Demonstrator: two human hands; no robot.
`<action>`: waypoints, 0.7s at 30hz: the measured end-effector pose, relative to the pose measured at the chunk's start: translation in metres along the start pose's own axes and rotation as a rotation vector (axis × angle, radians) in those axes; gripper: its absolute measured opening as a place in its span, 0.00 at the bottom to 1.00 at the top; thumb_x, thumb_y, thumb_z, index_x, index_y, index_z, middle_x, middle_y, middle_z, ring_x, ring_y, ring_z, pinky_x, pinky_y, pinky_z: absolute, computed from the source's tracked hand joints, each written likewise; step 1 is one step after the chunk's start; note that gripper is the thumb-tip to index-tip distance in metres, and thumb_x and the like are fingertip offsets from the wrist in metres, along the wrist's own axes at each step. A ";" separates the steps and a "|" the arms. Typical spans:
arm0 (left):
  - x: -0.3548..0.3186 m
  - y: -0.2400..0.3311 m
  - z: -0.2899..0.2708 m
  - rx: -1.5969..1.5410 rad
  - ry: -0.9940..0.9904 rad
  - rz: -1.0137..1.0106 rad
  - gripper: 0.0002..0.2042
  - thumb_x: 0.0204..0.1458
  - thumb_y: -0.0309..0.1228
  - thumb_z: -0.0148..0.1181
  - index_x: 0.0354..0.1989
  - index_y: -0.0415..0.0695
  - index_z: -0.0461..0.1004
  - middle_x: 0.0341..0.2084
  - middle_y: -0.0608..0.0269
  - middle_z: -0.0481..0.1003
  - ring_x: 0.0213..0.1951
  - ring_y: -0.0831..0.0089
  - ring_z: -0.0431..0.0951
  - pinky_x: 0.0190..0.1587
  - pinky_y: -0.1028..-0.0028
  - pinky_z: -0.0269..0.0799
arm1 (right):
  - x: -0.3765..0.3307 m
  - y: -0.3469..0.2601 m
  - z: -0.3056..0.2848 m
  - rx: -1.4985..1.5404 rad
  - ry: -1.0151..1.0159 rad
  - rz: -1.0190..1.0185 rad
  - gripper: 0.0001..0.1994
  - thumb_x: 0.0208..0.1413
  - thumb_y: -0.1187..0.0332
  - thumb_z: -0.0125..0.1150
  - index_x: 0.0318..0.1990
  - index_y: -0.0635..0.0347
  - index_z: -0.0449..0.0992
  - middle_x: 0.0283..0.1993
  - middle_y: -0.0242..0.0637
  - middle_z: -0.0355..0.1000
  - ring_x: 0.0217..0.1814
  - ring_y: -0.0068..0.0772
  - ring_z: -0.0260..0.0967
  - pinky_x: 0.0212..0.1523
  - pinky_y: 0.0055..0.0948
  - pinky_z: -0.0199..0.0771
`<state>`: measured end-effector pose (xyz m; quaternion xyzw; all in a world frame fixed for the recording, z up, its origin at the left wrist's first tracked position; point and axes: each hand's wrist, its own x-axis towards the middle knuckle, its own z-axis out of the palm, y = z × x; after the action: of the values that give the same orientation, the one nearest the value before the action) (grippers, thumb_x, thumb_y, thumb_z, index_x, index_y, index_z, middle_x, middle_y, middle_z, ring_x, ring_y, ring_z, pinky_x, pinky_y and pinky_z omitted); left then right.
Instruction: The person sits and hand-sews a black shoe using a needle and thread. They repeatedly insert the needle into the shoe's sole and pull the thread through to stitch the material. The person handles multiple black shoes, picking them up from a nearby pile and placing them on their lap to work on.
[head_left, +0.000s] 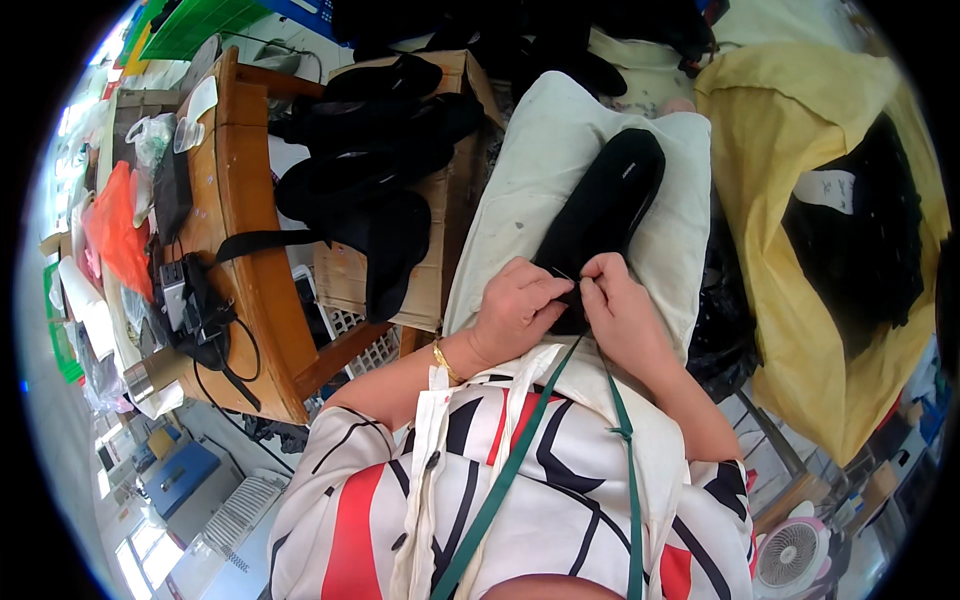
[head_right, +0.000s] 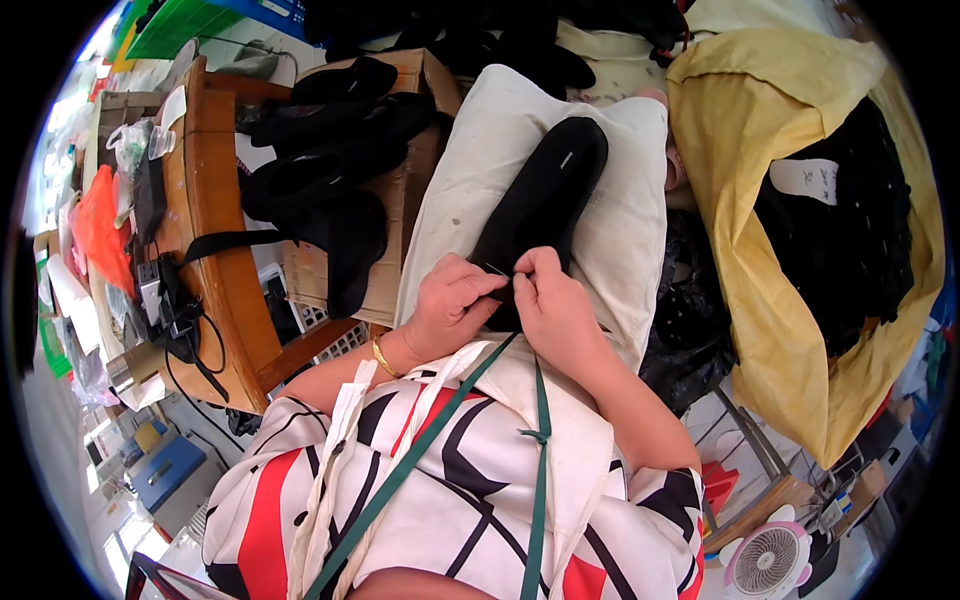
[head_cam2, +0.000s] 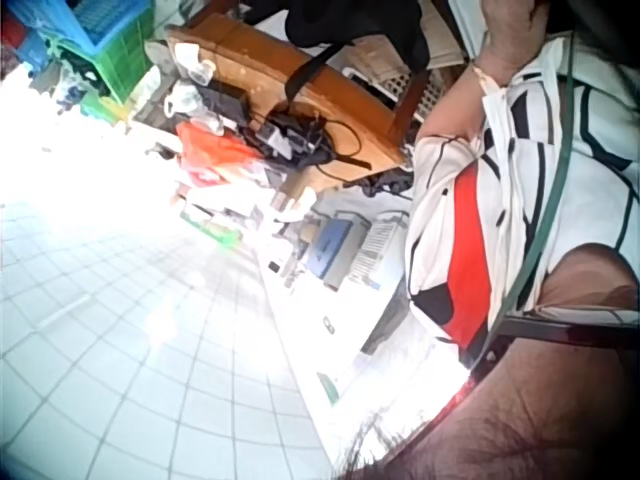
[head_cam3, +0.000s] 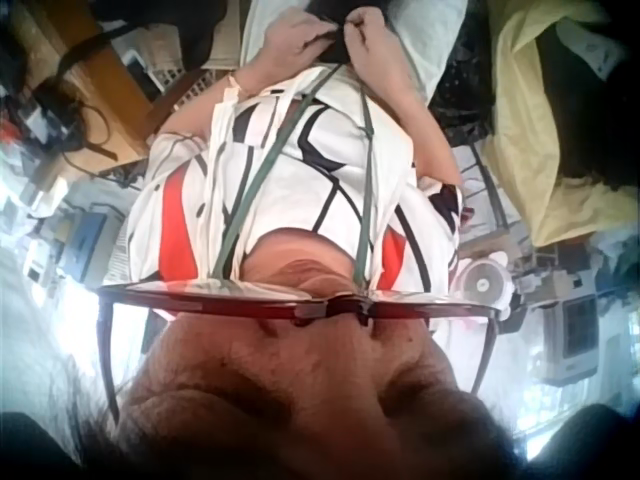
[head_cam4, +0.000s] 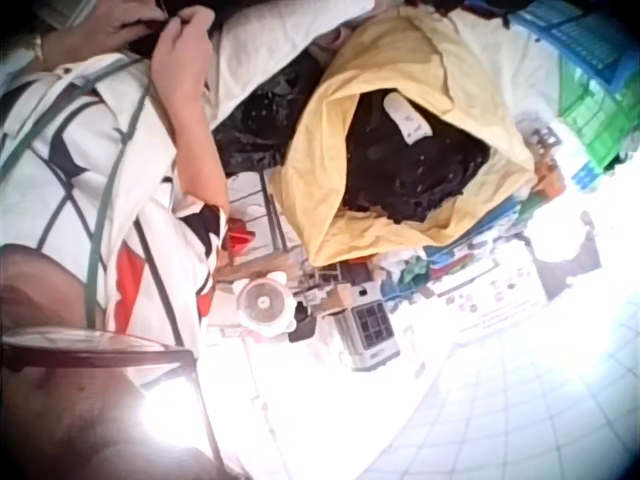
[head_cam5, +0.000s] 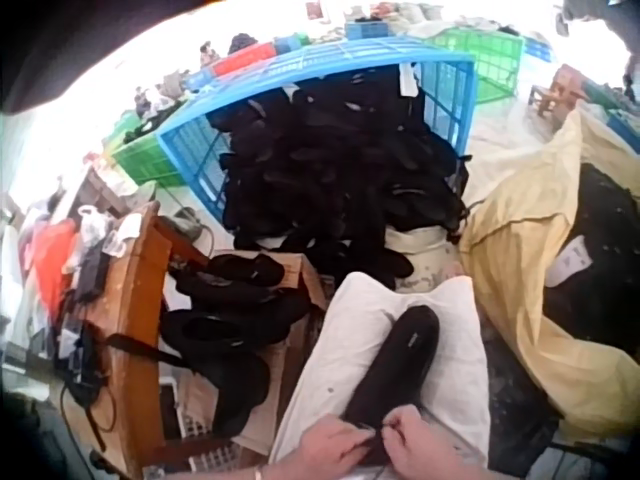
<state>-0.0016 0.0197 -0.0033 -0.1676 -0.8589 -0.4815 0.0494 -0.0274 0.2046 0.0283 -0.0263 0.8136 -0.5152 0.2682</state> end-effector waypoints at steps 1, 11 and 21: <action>0.000 -0.001 0.001 0.002 0.011 0.013 0.16 0.35 0.19 0.68 0.36 0.43 0.80 0.27 0.61 0.75 0.31 0.61 0.74 0.33 0.67 0.71 | 0.002 -0.002 0.000 0.016 -0.012 0.013 0.06 0.63 0.71 0.51 0.44 0.61 0.66 0.27 0.49 0.72 0.29 0.52 0.72 0.31 0.41 0.70; 0.001 -0.003 -0.001 0.077 -0.034 0.188 0.20 0.30 0.17 0.65 0.38 0.44 0.80 0.27 0.64 0.74 0.29 0.64 0.71 0.31 0.69 0.68 | 0.017 -0.001 -0.011 -0.112 -0.023 -0.248 0.03 0.58 0.72 0.58 0.38 0.60 0.72 0.33 0.43 0.67 0.31 0.46 0.67 0.33 0.36 0.69; 0.010 0.001 -0.005 0.031 -0.118 0.006 0.14 0.36 0.21 0.67 0.36 0.43 0.79 0.27 0.61 0.74 0.31 0.61 0.73 0.32 0.65 0.70 | 0.039 -0.026 -0.025 0.556 -0.110 0.138 0.12 0.69 0.61 0.49 0.35 0.60 0.66 0.19 0.28 0.64 0.14 0.16 0.58 0.17 0.18 0.61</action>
<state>-0.0114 0.0185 0.0025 -0.1974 -0.8672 -0.4572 0.0026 -0.0788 0.2002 0.0426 0.0756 0.6253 -0.6967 0.3433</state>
